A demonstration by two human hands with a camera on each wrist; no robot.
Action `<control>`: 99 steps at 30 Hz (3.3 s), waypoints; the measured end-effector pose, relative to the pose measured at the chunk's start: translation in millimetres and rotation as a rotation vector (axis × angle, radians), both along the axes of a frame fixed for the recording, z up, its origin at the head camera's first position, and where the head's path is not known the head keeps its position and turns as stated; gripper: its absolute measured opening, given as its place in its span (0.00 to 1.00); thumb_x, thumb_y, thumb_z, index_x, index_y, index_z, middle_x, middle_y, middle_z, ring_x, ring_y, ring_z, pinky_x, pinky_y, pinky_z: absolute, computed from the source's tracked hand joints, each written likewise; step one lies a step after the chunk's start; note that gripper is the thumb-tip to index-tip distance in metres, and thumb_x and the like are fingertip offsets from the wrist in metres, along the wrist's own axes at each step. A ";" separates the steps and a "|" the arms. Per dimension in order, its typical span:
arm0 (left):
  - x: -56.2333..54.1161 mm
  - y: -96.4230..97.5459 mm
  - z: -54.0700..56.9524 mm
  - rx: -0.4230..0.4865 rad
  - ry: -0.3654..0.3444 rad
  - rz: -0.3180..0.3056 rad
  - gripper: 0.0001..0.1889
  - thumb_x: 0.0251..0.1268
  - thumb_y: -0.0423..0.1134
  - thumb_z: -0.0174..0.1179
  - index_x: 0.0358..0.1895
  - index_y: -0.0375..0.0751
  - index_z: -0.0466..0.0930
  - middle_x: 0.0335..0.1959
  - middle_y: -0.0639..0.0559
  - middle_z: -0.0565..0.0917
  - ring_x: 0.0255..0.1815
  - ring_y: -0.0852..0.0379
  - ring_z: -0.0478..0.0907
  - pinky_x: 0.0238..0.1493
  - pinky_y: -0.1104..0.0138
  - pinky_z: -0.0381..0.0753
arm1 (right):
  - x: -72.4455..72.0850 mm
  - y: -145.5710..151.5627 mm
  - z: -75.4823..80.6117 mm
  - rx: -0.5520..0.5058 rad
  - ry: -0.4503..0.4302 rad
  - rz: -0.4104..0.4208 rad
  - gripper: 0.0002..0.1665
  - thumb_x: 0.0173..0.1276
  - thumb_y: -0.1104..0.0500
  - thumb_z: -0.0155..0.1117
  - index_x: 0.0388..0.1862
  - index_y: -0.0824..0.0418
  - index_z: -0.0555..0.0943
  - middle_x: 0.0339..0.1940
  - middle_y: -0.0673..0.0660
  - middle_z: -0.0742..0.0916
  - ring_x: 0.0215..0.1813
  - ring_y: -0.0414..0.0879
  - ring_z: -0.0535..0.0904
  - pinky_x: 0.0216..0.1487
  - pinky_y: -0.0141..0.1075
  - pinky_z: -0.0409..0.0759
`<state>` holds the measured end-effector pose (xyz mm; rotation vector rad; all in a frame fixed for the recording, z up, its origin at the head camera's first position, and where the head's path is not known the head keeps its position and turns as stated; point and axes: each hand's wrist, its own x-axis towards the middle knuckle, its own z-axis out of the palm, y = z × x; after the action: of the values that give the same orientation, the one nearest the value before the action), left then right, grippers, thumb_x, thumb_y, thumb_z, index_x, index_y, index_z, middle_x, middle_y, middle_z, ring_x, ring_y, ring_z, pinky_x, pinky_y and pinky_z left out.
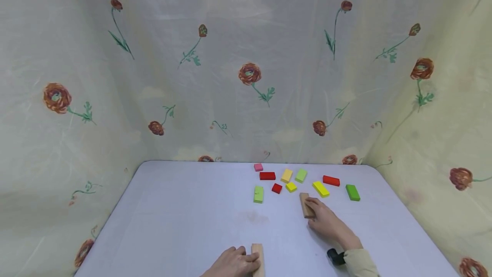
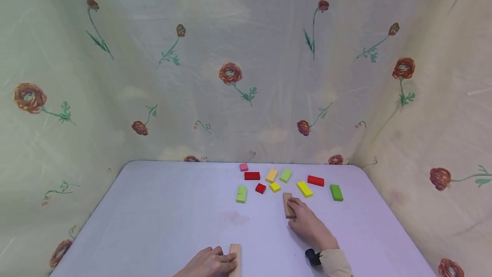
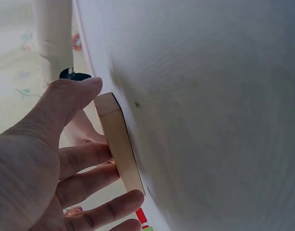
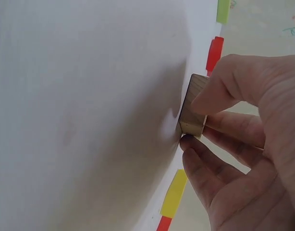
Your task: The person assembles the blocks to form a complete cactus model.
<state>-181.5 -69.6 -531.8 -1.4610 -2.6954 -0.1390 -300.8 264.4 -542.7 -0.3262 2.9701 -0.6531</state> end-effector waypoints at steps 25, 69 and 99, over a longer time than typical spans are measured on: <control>-0.7 1.7 2.3 -0.032 -0.053 0.035 0.23 0.60 0.64 0.57 0.53 0.59 0.83 0.56 0.63 0.82 0.31 0.69 0.74 0.23 0.78 0.60 | 4.6 -63.0 6.8 0.039 0.003 0.143 0.34 0.61 0.59 0.66 0.67 0.63 0.72 0.68 0.59 0.73 0.65 0.53 0.72 0.62 0.50 0.74; -4.2 -8.5 0.5 -0.075 -0.224 0.026 0.32 0.62 0.64 0.55 0.68 0.57 0.70 0.66 0.58 0.75 0.43 0.64 0.77 0.35 0.72 0.75 | 40.3 -125.0 13.5 0.119 0.005 0.456 0.30 0.63 0.60 0.63 0.66 0.60 0.74 0.67 0.57 0.74 0.63 0.49 0.74 0.59 0.41 0.77; -5.4 -7.0 1.9 -0.098 -0.258 0.051 0.32 0.63 0.64 0.54 0.69 0.59 0.69 0.67 0.60 0.73 0.45 0.64 0.76 0.38 0.69 0.76 | 54.9 -124.1 13.7 0.142 0.058 0.503 0.30 0.65 0.55 0.66 0.65 0.57 0.74 0.65 0.53 0.76 0.64 0.47 0.73 0.61 0.40 0.76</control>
<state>-186.9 -76.6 -529.8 -1.4921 -2.9803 -0.2094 -245.9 140.3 -529.0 -1.0433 2.7834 -0.3738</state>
